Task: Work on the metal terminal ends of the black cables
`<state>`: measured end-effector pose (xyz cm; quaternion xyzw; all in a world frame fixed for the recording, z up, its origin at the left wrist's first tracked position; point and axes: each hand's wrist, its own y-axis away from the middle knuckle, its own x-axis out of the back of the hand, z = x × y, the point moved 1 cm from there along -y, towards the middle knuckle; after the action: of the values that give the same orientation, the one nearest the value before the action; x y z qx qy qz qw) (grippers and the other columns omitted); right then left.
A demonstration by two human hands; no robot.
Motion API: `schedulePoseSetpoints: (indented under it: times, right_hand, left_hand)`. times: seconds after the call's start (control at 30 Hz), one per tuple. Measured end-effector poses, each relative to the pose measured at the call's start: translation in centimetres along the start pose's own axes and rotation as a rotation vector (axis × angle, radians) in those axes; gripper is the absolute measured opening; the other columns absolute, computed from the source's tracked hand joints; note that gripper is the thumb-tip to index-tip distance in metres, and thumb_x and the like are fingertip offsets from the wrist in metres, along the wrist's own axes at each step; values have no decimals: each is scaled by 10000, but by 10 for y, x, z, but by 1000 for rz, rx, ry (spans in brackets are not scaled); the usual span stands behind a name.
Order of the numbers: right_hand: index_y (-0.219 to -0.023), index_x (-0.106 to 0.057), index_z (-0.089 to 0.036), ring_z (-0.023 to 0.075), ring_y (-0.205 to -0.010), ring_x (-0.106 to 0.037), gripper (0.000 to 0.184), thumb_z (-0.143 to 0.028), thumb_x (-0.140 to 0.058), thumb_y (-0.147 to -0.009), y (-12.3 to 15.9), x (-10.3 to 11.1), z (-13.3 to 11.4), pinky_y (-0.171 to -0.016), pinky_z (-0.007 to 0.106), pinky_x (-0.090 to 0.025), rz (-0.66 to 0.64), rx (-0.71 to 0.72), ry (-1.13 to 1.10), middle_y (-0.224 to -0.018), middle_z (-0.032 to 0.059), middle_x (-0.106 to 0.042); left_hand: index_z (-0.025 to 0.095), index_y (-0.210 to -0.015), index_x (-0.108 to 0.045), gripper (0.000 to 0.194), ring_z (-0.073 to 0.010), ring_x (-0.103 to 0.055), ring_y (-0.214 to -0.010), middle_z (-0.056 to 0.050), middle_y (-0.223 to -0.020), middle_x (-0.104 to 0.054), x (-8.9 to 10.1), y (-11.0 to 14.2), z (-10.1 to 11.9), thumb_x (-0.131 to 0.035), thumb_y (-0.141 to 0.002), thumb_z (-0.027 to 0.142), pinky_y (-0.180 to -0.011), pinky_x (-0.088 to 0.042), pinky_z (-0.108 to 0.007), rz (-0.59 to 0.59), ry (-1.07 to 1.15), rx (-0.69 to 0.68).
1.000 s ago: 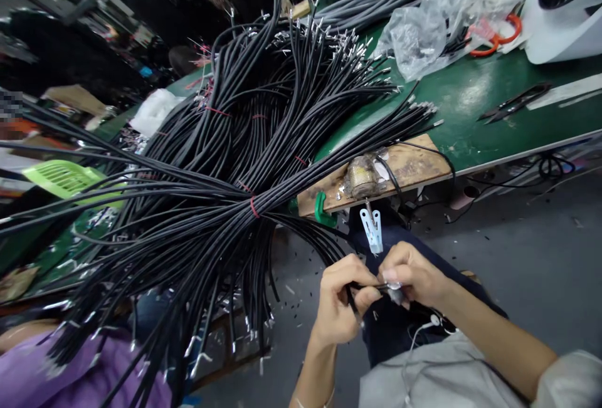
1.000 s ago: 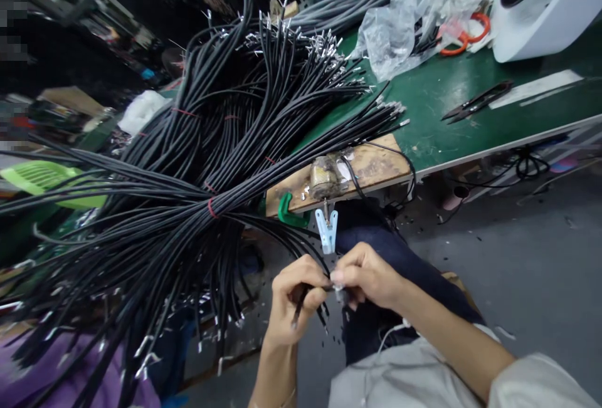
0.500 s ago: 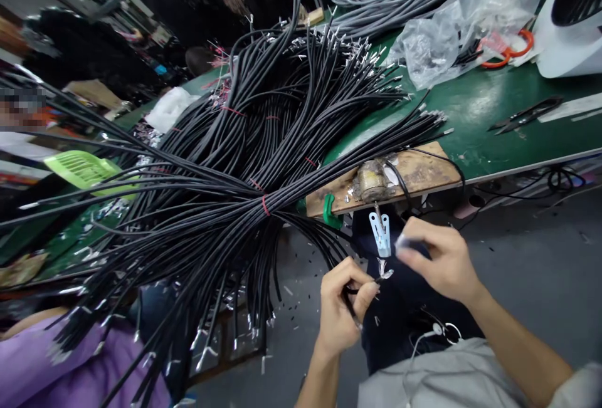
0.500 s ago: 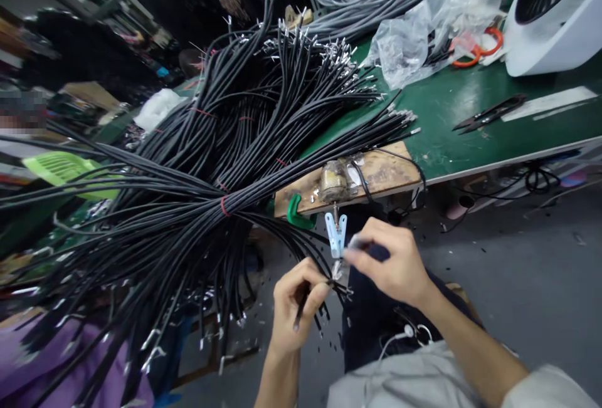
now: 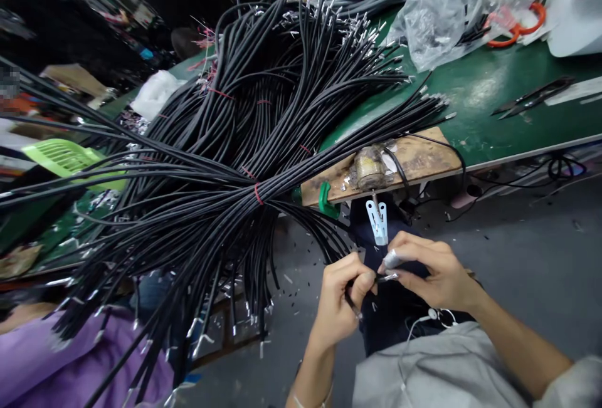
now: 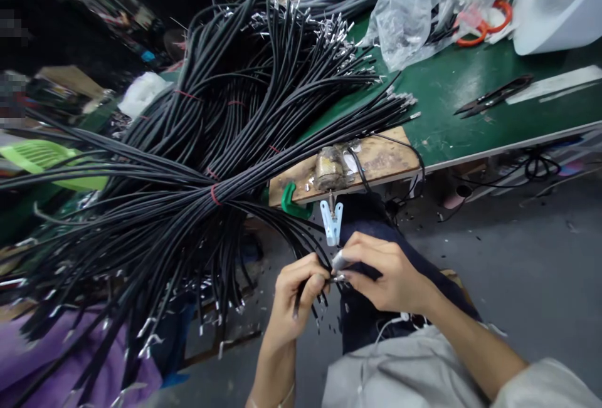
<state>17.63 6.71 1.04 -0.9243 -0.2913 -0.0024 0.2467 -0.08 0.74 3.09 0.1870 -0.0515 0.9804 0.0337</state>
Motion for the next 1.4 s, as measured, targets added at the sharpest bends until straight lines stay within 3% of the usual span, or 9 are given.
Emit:
schedulePoseSetpoints:
  times: [0.23, 0.4, 0.5, 0.63, 0.77, 0.9, 0.97, 1.2, 1.4]
  right_hand:
    - [-955, -636, -177, 168, -744, -574, 120, -159, -624, -838, 6, -6, 8, -677, 295, -478, 143, -181, -14, -809, 46, -623]
    - [-852, -678, -153, 174, -709, -523, 69, -177, -614, -861, 4, -25, 5, -686, 338, -444, 176, -1, 7, -736, 68, -648]
    - [-671, -657, -156, 151, -600, -493, 290, -361, -607, -869, 2, -36, 11, -563, 294, -428, 145, -135, -393, -601, 40, -581]
    - [-571, -613, -143, 93, -429, -421, 410, -505, -674, -753, -1, -38, 22, -373, 213, -318, 95, -518, -921, -505, -11, -499]
    - [-513, -590, -133, 76, -419, -412, 315, -347, -702, -717, -15, -18, 30, -420, 208, -313, 161, -630, -575, -453, -29, -497]
    - [-547, -601, -138, 100, -501, -466, 376, -416, -623, -799, -42, 3, 29, -499, 229, -357, 341, -560, -255, -508, -9, -552]
    - [-538, -593, -134, 95, -512, -451, 437, -474, -612, -812, -53, 4, 26, -502, 228, -344, 314, -540, -229, -514, -11, -537]
    - [-621, -673, -116, 96, -475, -466, 462, -568, -688, -719, -59, -19, 26, -435, 212, -360, 286, -608, -872, -531, 12, -559]
    - [-685, -693, -114, 113, -518, -521, 436, -547, -690, -743, -51, -27, 33, -466, 207, -382, 237, -647, -1106, -539, 26, -581]
  left_hand:
    - [154, -580, -533, 427, -113, -455, -551, -2, -558, -488, -4, -1, 0, -439, -957, 330, -545, -309, -241, 65, -24, 9]
    - [155, -533, -480, 462, -103, -427, -518, 10, -536, -435, -3, -3, 4, -425, -963, 317, -518, -281, -242, 71, -82, 65]
    - [154, -553, -521, 447, -108, -442, -514, 2, -533, -471, 2, -6, 6, -439, -955, 329, -521, -297, -244, -4, -45, 13]
    - [155, -691, -641, 252, -124, -498, -550, -17, -598, -556, 2, -11, 2, -569, -886, 296, -536, -345, -240, 0, 40, -81]
    - [156, -674, -621, 173, -112, -468, -556, 2, -600, -521, -7, -11, -2, -629, -836, 214, -532, -331, -227, 117, 1, -32]
    - [159, -657, -589, 178, -116, -468, -587, 9, -617, -497, -10, -7, -1, -650, -816, 211, -557, -338, -232, 168, 33, -23]
    - [161, -668, -592, 169, -122, -477, -608, 5, -632, -499, -8, -5, -2, -656, -812, 222, -572, -349, -238, 192, 80, -48]
    - [167, -682, -576, 194, -125, -469, -624, 7, -661, -470, -12, -13, -6, -651, -826, 274, -577, -361, -236, 278, 212, -39]
    - [163, -662, -554, 224, -122, -442, -618, 10, -650, -460, -16, -21, -2, -624, -846, 269, -573, -333, -237, 199, 204, 20]
